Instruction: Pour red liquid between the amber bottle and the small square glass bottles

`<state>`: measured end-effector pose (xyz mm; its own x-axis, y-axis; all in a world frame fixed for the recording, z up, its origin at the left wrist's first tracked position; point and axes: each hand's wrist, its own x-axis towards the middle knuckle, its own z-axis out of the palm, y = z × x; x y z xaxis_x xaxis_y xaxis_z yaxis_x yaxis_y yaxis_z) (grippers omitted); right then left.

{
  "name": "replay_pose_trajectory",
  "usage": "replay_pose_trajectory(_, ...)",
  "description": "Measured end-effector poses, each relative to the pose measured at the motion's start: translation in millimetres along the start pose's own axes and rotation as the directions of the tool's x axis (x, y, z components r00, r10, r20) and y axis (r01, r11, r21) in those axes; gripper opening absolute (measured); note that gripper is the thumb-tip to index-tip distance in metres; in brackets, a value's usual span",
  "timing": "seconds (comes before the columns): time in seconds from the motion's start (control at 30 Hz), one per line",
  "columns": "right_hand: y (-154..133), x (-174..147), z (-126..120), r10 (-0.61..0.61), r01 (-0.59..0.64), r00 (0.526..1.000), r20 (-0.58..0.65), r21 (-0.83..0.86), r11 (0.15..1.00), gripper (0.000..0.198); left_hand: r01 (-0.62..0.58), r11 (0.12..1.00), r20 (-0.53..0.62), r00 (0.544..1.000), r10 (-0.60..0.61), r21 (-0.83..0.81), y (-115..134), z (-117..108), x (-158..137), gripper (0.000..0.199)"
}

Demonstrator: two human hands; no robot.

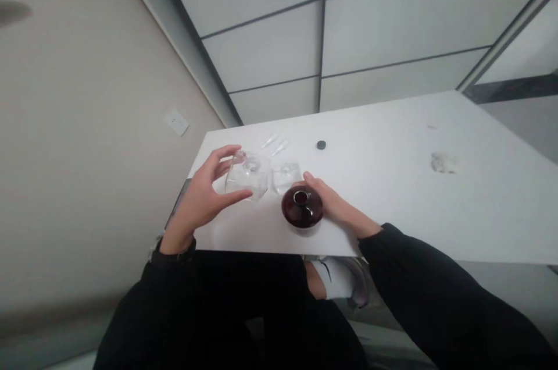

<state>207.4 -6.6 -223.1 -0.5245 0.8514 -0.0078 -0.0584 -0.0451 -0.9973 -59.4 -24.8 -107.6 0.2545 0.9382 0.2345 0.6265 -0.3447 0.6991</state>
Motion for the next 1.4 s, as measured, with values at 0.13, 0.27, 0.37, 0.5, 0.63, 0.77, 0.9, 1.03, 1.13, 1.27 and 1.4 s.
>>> replay_pose_trajectory(0.13, -7, -4, 0, -0.038, 0.03, 0.995, -0.097, -0.077, 0.997, 0.084, 0.095, 0.962, -0.113, 0.985, -0.127, -0.256, -62, 39, -9, 0.079)
replay_pose_trajectory(0.27, -7, -6, -4, -0.07, 0.051, 0.984, -0.166, -0.113, 0.992, 0.081, 0.164, 0.905, -0.066, 0.976, -0.206, -0.391, -89, 63, -9, 0.081)
replay_pose_trajectory(0.37, -5, -7, -8, -0.146, 0.107, 0.954, -0.262, -0.155, 0.982, 0.072, 0.149, 0.897, -0.094, 0.974, -0.205, -0.417, -94, 68, -7, 0.079)
replay_pose_trajectory(0.5, -1, -6, -16, -0.269, 0.188, 0.859, -0.436, -0.22, 0.957, 0.055, 0.144, 0.901, -0.127, 0.969, -0.212, -0.409, -99, 70, -6, 0.077)
replay_pose_trajectory(0.63, 7, -2, -24, -0.36, 0.237, 0.759, -0.542, -0.285, 0.929, 0.043, 0.164, 0.91, -0.072, 0.976, -0.206, -0.38, -110, 70, -6, 0.076)
replay_pose_trajectory(0.77, 16, 0, -28, -0.342, 0.197, 0.719, -0.605, -0.294, 0.935, 0.05, 0.159, 0.925, -0.007, 0.985, -0.172, -0.344, -117, 69, -8, 0.077)
replay_pose_trajectory(0.9, 21, 0, -26, -0.307, 0.149, 0.678, -0.668, -0.284, 0.947, 0.064, 0.144, 0.928, 0.001, 0.988, -0.153, -0.343, -116, 69, -11, 0.091)
replay_pose_trajectory(1.03, 24, 3, -24, -0.242, 0.15, 0.668, -0.703, -0.191, 0.97, 0.072, 0.136, 0.905, -0.023, 0.987, -0.158, -0.404, -113, 72, -11, 0.106)
replay_pose_trajectory(1.13, 24, 5, -22, -0.195, 0.152, 0.692, -0.695, -0.124, 0.981, 0.073, 0.109, 0.895, -0.083, 0.984, -0.16, -0.433, -113, 74, -10, 0.106)
replay_pose_trajectory(1.27, 20, 3, -22, -0.27, 0.104, 0.699, -0.662, -0.279, 0.955, 0.07, 0.066, 0.899, -0.153, 0.977, -0.146, -0.432, -112, 80, -8, 0.103)
replay_pose_trajectory(1.4, 16, 2, -21, -0.315, 0.114, 0.731, -0.606, -0.347, 0.931, 0.043, 0.033, 0.916, -0.221, 0.966, -0.131, -0.399, -111, 87, -7, 0.097)
